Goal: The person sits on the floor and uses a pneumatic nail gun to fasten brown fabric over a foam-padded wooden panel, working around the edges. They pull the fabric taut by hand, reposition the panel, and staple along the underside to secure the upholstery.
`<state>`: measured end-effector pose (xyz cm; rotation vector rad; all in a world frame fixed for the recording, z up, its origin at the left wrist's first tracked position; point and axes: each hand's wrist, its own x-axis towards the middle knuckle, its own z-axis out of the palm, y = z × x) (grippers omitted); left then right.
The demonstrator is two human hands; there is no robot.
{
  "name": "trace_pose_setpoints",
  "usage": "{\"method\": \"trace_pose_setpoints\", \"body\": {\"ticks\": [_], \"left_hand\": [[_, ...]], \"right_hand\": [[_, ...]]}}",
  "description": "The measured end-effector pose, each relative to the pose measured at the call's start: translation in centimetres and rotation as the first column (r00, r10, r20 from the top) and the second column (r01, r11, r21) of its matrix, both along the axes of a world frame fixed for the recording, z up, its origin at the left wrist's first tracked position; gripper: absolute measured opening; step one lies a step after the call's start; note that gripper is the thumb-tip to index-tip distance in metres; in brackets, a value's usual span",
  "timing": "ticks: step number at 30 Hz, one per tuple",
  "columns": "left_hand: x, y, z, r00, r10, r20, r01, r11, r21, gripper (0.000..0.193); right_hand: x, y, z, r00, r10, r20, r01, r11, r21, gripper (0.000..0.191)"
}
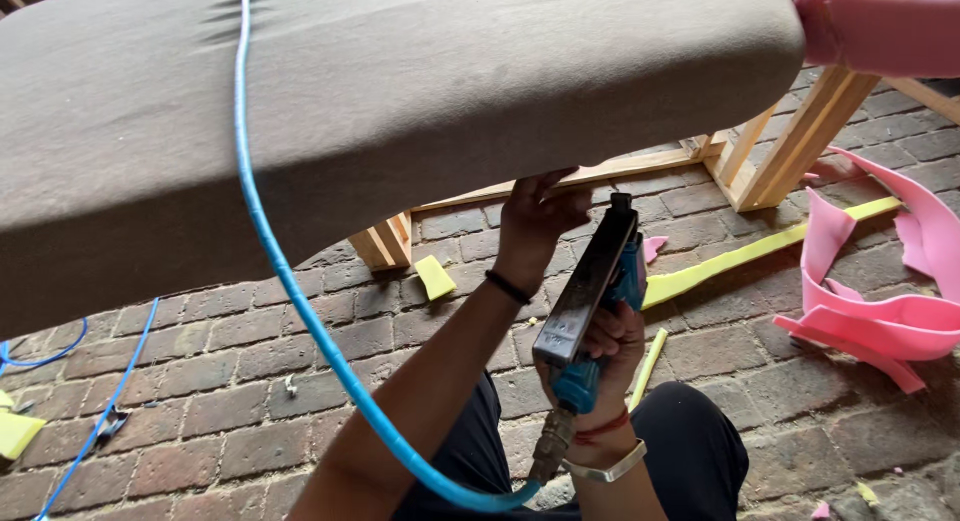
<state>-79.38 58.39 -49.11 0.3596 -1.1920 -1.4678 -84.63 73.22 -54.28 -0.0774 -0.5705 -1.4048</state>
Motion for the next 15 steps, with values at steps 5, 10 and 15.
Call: {"method": "trace_pose_setpoints", "body": {"ticks": [5,10,15], "left_hand": [[-3.9,-2.0,-0.6,0.988,0.156,0.010,-0.155,0.986,-0.053,0.014],[-3.5,-3.3,-0.1,0.966,0.253,0.053,-0.236,0.946,-0.225,0.012],[-3.9,-4.3,0.5,0.968,0.055,-0.247,-0.101,0.979,-0.178,0.011]], "right_hand": [[1.1,0.3,0.9,0.999,0.040,0.017,-0.039,0.999,-0.027,0.025],[1.8,-1.4,1.7,0.982,0.081,0.173,-0.079,0.997,-0.020,0.023],[1.4,-3.8,2.6,0.957,0.181,0.229,-0.166,0.983,-0.081,0.018]]}}
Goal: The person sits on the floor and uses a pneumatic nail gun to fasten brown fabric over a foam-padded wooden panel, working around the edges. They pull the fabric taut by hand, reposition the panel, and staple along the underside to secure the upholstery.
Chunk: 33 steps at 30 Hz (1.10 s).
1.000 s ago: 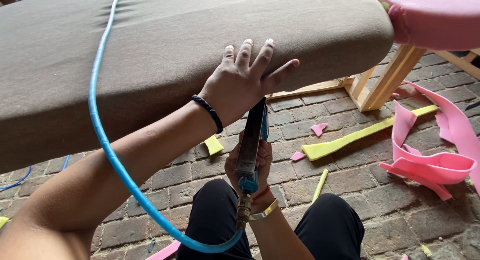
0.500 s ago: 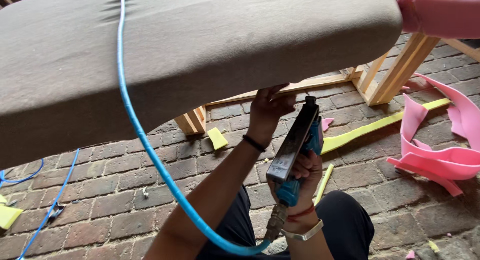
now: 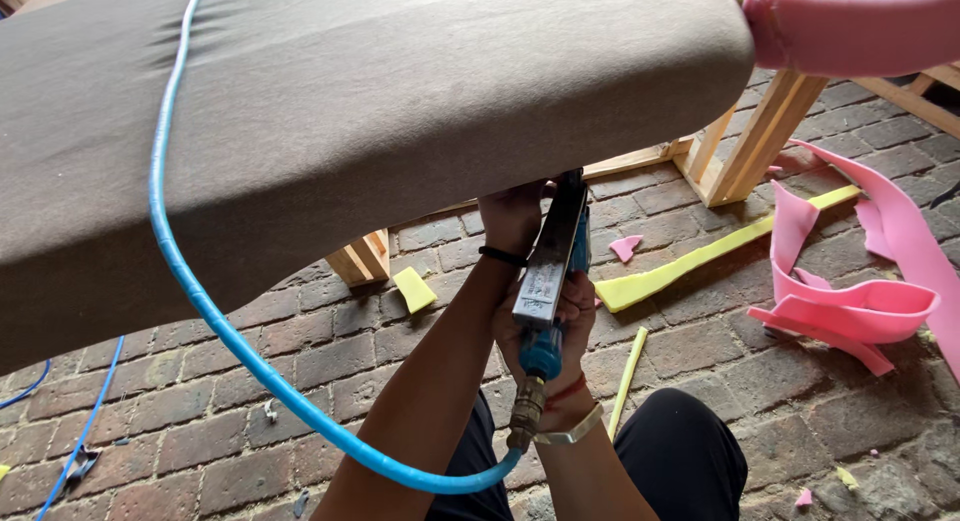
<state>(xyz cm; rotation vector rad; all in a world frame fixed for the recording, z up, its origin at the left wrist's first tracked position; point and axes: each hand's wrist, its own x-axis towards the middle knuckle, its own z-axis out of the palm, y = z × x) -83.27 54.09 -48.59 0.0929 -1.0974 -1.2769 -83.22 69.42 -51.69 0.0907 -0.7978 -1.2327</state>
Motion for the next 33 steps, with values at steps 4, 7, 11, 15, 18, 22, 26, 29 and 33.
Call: {"method": "trace_pose_setpoints", "body": {"ticks": [4,7,11,15,18,22,26,29,33], "left_hand": [[0.4,0.1,0.8,0.983,0.102,0.150,-0.124,0.982,0.144,0.014],[0.9,0.6,1.6,0.977,0.099,0.187,-0.134,0.974,0.184,0.018],[1.4,0.8,2.0,0.999,0.025,0.046,-0.037,0.959,0.282,0.027],[1.7,-0.4,1.5,0.996,-0.007,0.086,-0.022,0.943,0.331,0.029],[2.6,-1.4,1.5,0.921,0.182,0.345,-0.157,0.982,-0.101,0.013],[6.0,-0.9,0.5,0.920,-0.053,0.388,0.030,0.997,0.065,0.024],[12.8,3.6,-0.7,0.971,0.013,0.240,-0.051,0.987,0.150,0.038],[17.2,8.2,-1.2,0.974,-0.054,0.220,0.025,0.991,0.135,0.023],[21.6,12.1,1.2,0.520,0.359,0.775,-0.260,0.931,-0.257,0.018]], "right_hand": [[-0.3,-1.0,0.7,0.992,-0.042,-0.115,0.034,0.997,-0.071,0.017],[-0.5,-1.3,0.8,0.999,0.038,0.011,-0.037,0.998,-0.053,0.011],[-1.1,-1.0,0.3,0.999,0.034,-0.036,-0.034,0.999,-0.009,0.014],[-0.9,-0.3,-0.5,0.995,0.020,-0.100,-0.014,0.998,0.065,0.020],[0.0,-0.4,-0.8,0.983,0.031,-0.181,-0.026,0.999,0.026,0.025],[0.4,-1.2,-0.7,0.990,0.117,-0.084,-0.126,0.986,-0.112,0.015],[-0.6,-0.5,-0.8,0.965,-0.089,-0.247,0.078,0.995,-0.057,0.015],[-1.2,1.3,-0.3,0.904,-0.234,-0.358,0.283,0.955,0.088,0.030],[-2.1,0.9,4.2,0.356,-0.691,-0.629,0.786,0.585,-0.199,0.042]]}}
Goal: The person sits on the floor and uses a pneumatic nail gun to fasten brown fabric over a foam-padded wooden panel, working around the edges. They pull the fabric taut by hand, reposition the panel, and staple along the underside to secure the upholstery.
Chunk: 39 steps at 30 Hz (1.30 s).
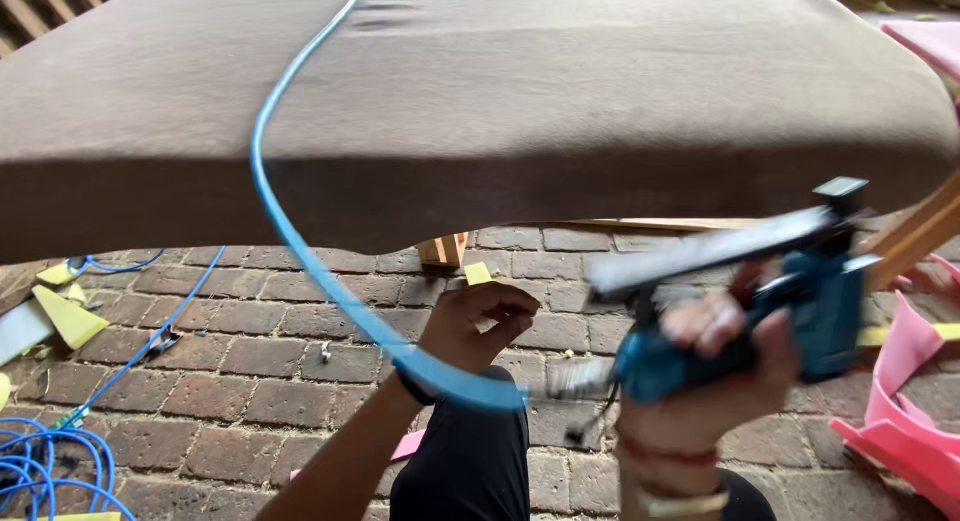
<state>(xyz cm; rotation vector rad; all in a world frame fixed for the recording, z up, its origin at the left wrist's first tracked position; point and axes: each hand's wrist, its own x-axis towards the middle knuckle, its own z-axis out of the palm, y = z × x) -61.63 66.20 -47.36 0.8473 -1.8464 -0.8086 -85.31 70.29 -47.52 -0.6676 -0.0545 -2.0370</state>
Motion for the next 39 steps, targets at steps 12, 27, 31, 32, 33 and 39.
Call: {"method": "trace_pose_setpoints", "body": {"ticks": [12,27,31,32,33,39], "left_hand": [[12.6,-6.6,18.9,0.636,0.540,0.551,-0.246,0.819,-0.518,0.029],[14.7,-13.0,19.7,0.382,0.357,0.853,-0.268,0.926,-0.267,0.067],[14.2,-12.4,20.1,0.373,0.380,0.846,-0.282,0.916,-0.287,0.065],[14.3,-12.3,20.2,0.366,0.383,0.848,-0.299,0.911,-0.283,0.065],[14.4,-12.3,20.2,0.359,0.381,0.852,-0.313,0.909,-0.275,0.065],[15.6,-12.2,20.1,0.378,0.339,0.862,-0.238,0.935,-0.263,0.062]], "right_hand": [[-2.1,-22.6,16.8,0.967,0.093,-0.238,-0.008,0.941,0.338,0.049],[-2.1,-19.7,19.8,0.337,0.627,-0.703,-0.548,0.737,0.395,0.084],[-1.7,-16.9,21.0,0.281,0.556,-0.782,-0.510,0.777,0.369,0.063],[-1.3,-16.3,20.7,0.315,0.502,-0.806,-0.462,0.822,0.332,0.054],[-0.9,-15.7,20.3,0.351,0.447,-0.823,-0.410,0.863,0.295,0.044],[0.6,-14.4,17.2,0.520,0.027,-0.854,-0.128,0.991,-0.046,0.019]]}}
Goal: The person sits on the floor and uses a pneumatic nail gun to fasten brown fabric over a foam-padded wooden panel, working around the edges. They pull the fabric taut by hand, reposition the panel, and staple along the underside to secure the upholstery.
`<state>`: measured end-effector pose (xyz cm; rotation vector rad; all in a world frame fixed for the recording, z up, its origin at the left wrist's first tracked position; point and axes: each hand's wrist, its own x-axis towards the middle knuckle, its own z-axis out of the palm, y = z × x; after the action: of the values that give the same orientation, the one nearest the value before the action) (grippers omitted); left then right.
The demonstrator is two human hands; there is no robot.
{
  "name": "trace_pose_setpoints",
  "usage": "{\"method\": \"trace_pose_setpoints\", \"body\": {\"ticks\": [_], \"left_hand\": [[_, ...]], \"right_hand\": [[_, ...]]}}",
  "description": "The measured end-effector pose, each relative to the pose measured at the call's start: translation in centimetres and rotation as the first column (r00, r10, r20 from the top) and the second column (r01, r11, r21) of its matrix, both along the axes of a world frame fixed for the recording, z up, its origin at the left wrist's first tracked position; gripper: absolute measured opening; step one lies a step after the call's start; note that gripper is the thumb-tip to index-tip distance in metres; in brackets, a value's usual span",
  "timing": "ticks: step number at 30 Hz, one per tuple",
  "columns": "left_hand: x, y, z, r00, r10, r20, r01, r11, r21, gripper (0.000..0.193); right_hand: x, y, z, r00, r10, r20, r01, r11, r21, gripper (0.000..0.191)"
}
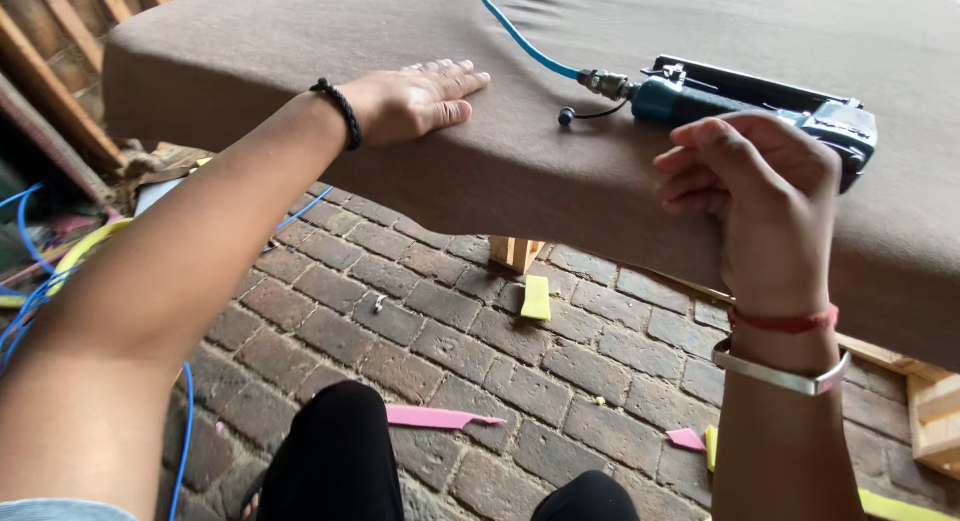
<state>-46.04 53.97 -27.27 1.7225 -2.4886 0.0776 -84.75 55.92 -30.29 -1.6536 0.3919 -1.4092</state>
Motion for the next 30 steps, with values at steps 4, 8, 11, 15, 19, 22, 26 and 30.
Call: {"method": "trace_pose_setpoints", "body": {"ticks": [4,8,11,15,19,22,26,30], "left_hand": [[-0.2,-0.1,-0.1,0.953,-0.302,-0.007,0.302,0.951,0.060,0.062],[-2.5,-1.0,0.0,0.738,-0.675,0.011,0.673,0.737,0.060,0.066],[-5.9,-2.3,0.0,0.488,-0.872,0.045,0.868,0.490,0.077,0.075],[-10.3,-3.5,-0.5,0.336,-0.942,0.024,0.935,0.337,0.108,0.081],[-12.1,-2.8,-1.2,0.322,-0.946,0.044,0.943,0.325,0.079,0.079],[-12.0,-1.5,-1.4,0.276,-0.959,0.070,0.959,0.280,0.043,0.075],[-11.7,-0.3,-1.5,0.218,-0.951,0.218,0.975,0.219,-0.022,0.076],[-11.9,0.8,-1.5,0.187,-0.910,0.370,0.981,0.192,-0.022,0.077]], "right_hand": [[1.0,1.1,-3.2,0.921,-0.345,0.179,0.379,0.899,-0.220,0.019],[6.6,4.4,-9.9,0.521,-0.542,0.659,0.751,0.658,-0.051,0.025],[13.3,6.8,-14.3,0.350,-0.625,0.698,0.449,0.766,0.461,0.031],[18.7,7.1,-14.4,0.350,-0.490,0.798,-0.145,0.814,0.563,0.062],[20.1,6.5,-11.3,0.145,-0.477,0.867,0.109,0.879,0.465,0.063],[20.8,6.8,-10.4,0.090,-0.497,0.863,0.313,0.837,0.449,0.063],[21.5,8.0,-11.5,0.128,-0.386,0.914,0.448,0.844,0.294,0.059],[22.2,8.3,-12.3,0.030,-0.457,0.889,0.450,0.800,0.396,0.063]]}}
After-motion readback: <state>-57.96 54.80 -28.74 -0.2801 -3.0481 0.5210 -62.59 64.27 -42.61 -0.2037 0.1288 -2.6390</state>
